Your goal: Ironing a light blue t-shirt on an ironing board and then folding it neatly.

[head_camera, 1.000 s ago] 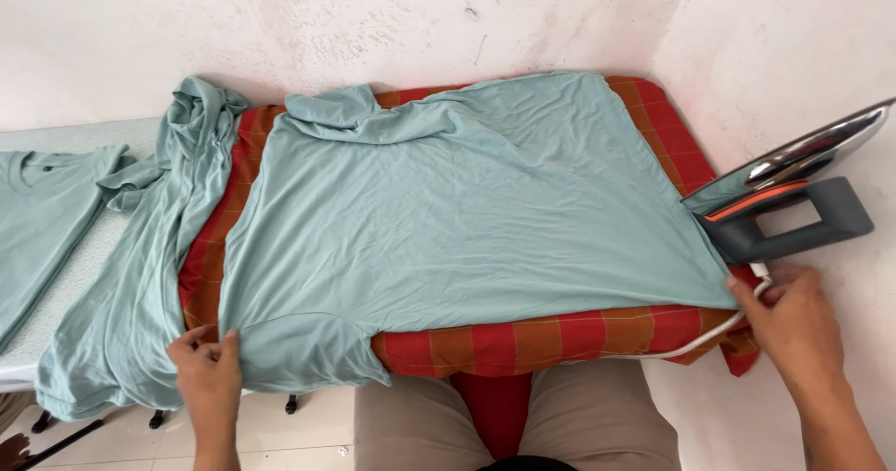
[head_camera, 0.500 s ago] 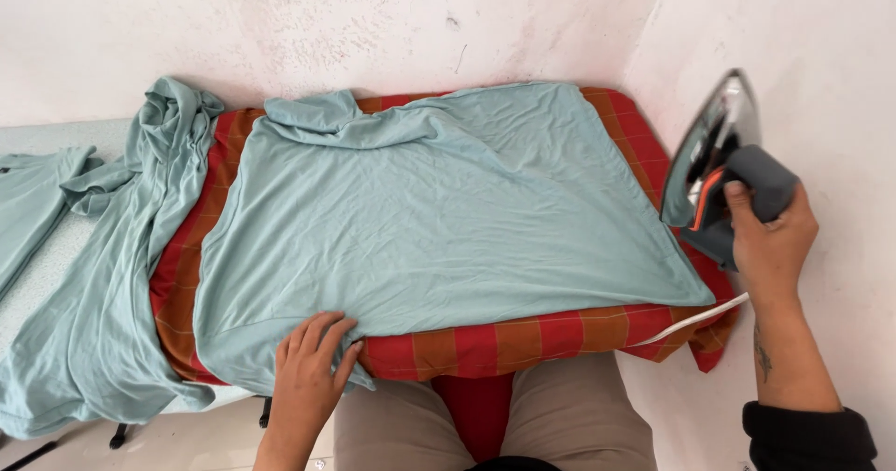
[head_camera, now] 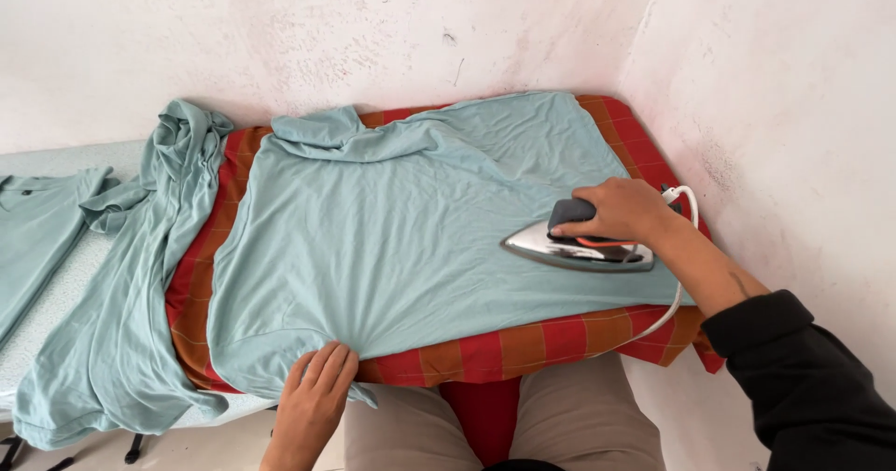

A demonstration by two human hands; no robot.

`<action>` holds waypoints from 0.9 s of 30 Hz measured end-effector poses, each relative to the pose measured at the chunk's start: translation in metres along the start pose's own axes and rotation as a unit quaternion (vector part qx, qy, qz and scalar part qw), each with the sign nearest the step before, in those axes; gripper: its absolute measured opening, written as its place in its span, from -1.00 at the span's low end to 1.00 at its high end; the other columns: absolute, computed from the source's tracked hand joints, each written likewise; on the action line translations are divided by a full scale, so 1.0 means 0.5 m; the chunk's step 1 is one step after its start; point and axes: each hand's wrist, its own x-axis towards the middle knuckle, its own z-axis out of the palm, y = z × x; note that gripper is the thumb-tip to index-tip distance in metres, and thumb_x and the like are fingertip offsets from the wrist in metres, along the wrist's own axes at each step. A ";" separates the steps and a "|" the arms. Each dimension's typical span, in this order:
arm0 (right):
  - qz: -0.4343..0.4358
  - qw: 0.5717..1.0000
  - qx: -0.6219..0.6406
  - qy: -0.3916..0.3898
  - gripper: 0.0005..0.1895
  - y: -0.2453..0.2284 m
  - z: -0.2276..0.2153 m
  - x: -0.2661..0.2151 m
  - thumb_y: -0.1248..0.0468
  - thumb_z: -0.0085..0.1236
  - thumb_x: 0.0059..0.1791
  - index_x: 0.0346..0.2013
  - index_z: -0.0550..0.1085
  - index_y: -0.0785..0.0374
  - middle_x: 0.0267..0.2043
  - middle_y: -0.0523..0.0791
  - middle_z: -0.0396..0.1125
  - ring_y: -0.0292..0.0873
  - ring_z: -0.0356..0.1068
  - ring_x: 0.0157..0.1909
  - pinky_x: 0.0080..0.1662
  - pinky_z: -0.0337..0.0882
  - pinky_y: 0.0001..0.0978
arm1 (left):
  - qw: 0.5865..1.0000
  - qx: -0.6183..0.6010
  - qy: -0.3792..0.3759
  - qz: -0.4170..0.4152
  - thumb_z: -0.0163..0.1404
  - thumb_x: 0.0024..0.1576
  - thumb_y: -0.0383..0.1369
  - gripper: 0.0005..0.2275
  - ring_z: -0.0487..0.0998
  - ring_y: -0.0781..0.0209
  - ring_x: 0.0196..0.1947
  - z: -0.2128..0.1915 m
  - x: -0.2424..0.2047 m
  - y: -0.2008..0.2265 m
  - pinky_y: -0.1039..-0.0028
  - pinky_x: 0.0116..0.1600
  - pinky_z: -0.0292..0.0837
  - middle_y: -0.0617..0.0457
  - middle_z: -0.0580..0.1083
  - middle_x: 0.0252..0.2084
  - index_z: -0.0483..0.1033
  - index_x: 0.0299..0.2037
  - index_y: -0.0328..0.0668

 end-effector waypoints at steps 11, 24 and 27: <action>-0.099 0.992 -0.070 0.020 -0.27 0.017 0.089 -0.089 -0.63 0.01 -0.27 -0.40 0.47 -0.09 -0.73 -0.26 0.21 -0.22 0.25 -0.55 -0.49 0.09 -0.32 | 0.985 -0.091 -0.025 -0.141 0.00 0.14 -0.45 -0.96 0.51 0.14 -0.13 -0.022 0.071 0.021 0.29 -0.06 0.50 0.11 0.42 -0.16 0.41 -0.30 -0.09; -0.105 0.992 -0.059 0.036 -0.25 0.009 0.090 -0.062 -0.65 -0.05 -0.30 -0.38 0.54 -0.13 -0.63 -0.32 0.38 -0.23 0.38 -0.49 -0.47 0.20 -0.37 | 0.944 -0.225 -0.029 -0.241 0.04 0.10 -0.38 -0.96 0.49 0.08 -0.03 -0.003 0.055 0.014 0.24 0.02 0.37 0.14 0.46 -0.08 0.46 -0.29 -0.04; -0.164 0.978 -0.034 0.120 -0.29 -0.031 0.092 -0.059 -0.63 0.05 -0.28 -0.52 0.47 -0.08 -0.74 -0.29 0.29 -0.22 0.29 -0.64 -0.59 0.08 -0.33 | 0.917 -0.314 0.027 -0.244 0.11 0.16 -0.36 -0.90 0.50 -0.03 -0.09 -0.006 0.060 -0.027 0.25 0.12 0.39 -0.06 0.49 -0.16 0.50 -0.31 -0.19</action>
